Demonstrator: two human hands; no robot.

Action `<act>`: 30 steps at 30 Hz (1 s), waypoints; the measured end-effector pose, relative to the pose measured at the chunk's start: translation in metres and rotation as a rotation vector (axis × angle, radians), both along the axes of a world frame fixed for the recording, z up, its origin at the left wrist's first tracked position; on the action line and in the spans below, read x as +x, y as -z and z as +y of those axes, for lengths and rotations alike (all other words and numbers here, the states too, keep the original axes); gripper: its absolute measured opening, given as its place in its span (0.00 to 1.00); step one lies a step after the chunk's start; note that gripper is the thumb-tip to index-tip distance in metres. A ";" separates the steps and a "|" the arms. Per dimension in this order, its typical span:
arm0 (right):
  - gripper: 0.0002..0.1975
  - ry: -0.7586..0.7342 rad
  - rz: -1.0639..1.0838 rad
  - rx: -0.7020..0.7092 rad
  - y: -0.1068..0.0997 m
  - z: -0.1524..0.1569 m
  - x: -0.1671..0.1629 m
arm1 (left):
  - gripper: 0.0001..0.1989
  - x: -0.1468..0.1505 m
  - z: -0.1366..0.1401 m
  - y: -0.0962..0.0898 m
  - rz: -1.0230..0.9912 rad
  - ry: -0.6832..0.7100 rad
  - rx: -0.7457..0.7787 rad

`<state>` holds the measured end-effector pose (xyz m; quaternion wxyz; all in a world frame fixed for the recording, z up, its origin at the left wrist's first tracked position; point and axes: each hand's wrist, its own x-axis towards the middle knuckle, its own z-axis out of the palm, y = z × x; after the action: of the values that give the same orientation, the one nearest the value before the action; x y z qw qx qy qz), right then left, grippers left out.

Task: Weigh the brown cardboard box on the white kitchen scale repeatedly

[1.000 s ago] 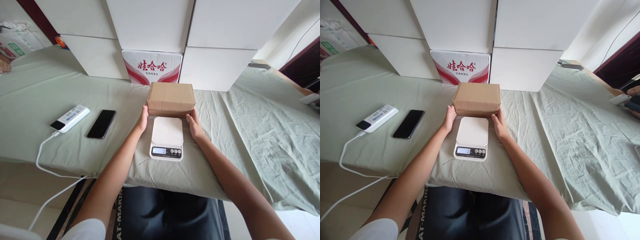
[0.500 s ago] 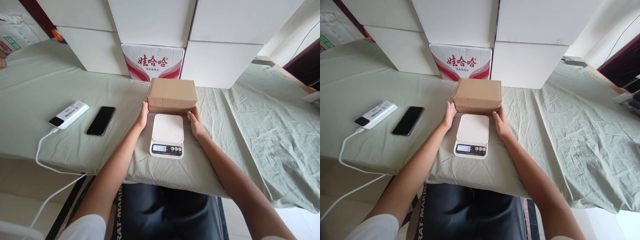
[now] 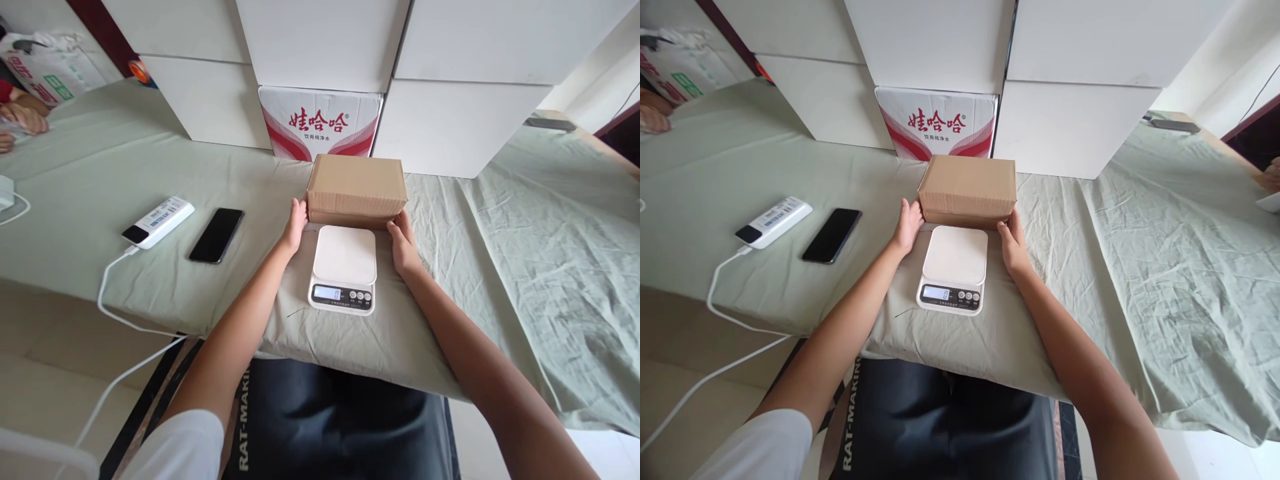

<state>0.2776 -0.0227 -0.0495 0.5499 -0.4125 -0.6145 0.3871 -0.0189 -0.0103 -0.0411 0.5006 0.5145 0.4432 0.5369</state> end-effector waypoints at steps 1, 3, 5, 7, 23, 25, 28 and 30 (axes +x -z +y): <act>0.33 -0.006 0.004 0.004 -0.001 0.000 0.000 | 0.53 0.000 -0.001 -0.001 -0.002 0.002 -0.002; 0.32 -0.019 0.012 -0.003 -0.003 -0.002 0.000 | 0.53 0.000 -0.002 -0.003 -0.005 0.006 -0.003; 0.33 -0.022 0.020 -0.023 -0.006 -0.003 -0.001 | 0.53 0.001 -0.003 -0.004 -0.005 0.006 -0.008; 0.34 -0.013 0.027 -0.040 -0.007 -0.004 -0.002 | 0.54 0.001 -0.002 -0.004 -0.002 0.004 -0.010; 0.33 0.013 -0.016 -0.028 -0.006 -0.003 -0.001 | 0.54 -0.002 0.004 0.003 -0.036 0.003 0.007; 0.32 0.017 -0.018 -0.025 -0.005 -0.002 -0.001 | 0.55 -0.003 0.004 0.002 -0.038 0.004 -0.012; 0.31 0.025 -0.004 -0.007 -0.006 -0.003 -0.002 | 0.55 -0.003 0.002 -0.002 -0.034 0.004 -0.028; 0.30 0.021 0.005 0.003 -0.007 -0.005 -0.002 | 0.55 -0.001 -0.001 -0.004 -0.023 0.004 -0.033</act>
<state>0.2755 -0.0274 -0.0422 0.5562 -0.4171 -0.6093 0.3813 -0.0202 -0.0112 -0.0371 0.5154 0.5008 0.4451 0.5343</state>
